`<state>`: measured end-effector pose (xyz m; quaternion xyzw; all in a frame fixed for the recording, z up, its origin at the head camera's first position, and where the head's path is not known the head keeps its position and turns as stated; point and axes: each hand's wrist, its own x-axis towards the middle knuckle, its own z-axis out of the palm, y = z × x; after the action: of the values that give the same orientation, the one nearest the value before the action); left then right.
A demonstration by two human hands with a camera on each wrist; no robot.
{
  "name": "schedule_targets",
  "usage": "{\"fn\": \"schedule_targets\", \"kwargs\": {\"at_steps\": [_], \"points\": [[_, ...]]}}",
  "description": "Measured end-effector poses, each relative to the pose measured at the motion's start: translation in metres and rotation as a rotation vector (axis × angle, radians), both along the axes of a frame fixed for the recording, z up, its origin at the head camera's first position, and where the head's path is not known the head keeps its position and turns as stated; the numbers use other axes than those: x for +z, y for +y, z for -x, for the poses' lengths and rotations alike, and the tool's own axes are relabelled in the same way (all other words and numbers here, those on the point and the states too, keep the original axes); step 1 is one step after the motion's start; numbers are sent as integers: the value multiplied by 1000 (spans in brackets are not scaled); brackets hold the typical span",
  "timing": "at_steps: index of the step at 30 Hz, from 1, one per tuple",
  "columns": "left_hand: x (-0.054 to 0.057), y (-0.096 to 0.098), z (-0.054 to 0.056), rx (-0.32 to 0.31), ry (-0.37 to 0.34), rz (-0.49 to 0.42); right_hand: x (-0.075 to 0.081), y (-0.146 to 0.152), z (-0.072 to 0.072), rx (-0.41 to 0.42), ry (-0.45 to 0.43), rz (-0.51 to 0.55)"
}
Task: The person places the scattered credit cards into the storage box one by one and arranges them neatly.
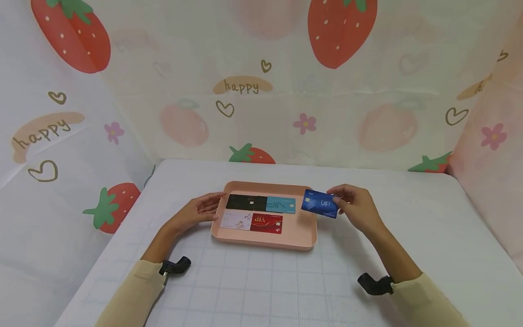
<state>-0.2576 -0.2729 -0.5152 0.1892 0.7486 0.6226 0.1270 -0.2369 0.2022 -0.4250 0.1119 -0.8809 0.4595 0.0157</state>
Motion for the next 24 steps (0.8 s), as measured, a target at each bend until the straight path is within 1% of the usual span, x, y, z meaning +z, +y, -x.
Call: {"fn": "schedule_targets", "kwargs": {"at_steps": [14, 19, 24], "points": [[1, 1, 0, -6, 7, 3, -8, -29, 1, 61, -48, 28], [1, 1, 0, -7, 3, 9, -12, -38, 1, 83, -57, 14], [0, 1, 0, -15, 14, -1, -11, -46, 2, 108, -55, -1]]}}
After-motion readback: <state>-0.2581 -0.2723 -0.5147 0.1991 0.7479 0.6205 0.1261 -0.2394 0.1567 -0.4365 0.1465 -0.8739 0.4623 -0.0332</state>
